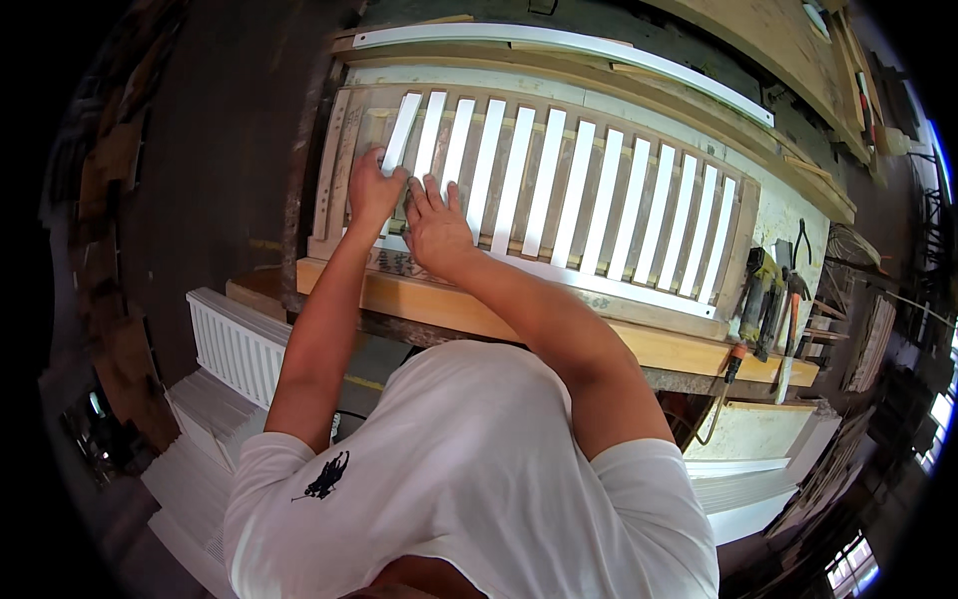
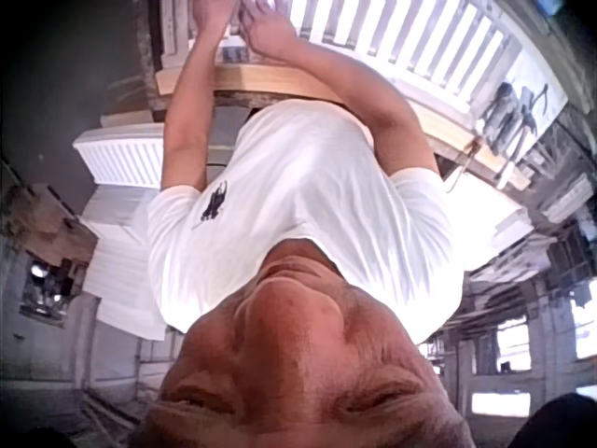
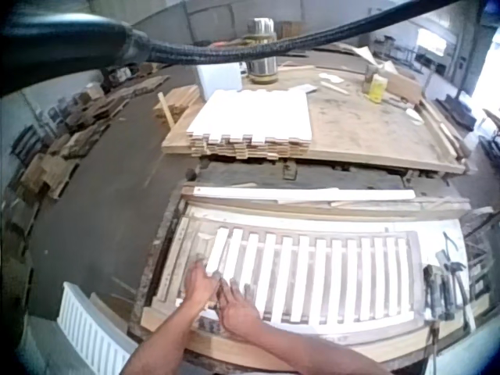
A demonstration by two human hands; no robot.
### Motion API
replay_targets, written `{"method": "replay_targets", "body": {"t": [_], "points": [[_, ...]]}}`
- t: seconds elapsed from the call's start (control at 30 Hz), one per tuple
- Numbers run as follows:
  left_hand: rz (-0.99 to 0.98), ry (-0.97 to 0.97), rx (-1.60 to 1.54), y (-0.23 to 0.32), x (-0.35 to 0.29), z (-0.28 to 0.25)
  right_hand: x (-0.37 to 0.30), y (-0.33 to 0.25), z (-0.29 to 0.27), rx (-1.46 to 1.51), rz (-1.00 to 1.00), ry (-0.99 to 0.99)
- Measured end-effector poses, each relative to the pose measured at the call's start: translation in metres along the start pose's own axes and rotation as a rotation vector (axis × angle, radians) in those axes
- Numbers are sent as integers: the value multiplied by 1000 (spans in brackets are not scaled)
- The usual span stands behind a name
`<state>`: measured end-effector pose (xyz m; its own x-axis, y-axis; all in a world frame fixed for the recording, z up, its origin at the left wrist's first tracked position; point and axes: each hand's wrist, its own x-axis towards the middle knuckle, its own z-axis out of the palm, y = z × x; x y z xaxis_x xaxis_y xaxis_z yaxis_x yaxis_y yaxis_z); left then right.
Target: The person assembles a white slatted wooden panel by placing individual slats into a frame and securing them with a pneumatic nail gun. The person repeatedly positions slats and drives nails along the top and bottom edges of the panel.
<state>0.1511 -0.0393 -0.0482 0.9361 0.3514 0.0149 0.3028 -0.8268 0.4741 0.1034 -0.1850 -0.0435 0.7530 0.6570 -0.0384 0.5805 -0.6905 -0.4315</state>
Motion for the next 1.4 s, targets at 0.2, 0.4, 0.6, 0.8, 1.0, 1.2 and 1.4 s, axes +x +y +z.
{"method": "replay_targets", "body": {"t": [0.2, 0.4, 0.6, 0.8, 1.0, 1.2, 1.4], "points": [[41, 27, -23, -13, 1, 8, -13, -8, 4, -65, -69, -64], [38, 80, -15, -28, 4, -14, -14, -6, 9, 18, -60, -14], [261, 143, 106, -47, 13, -4, -14, -8, 6, 1, -57, -41], [294, 10, 150, -46, 9, 1, -16, -5, 7, 20, -62, -6], [369, -109, 284, -37, -5, 11, -15, -5, 8, 29, -76, -58], [364, -151, 374, -28, 9, 19, -17, -2, 7, 49, -73, -59], [368, -148, 382, -36, 4, 18, -19, -3, 14, 57, -104, 7]]}}
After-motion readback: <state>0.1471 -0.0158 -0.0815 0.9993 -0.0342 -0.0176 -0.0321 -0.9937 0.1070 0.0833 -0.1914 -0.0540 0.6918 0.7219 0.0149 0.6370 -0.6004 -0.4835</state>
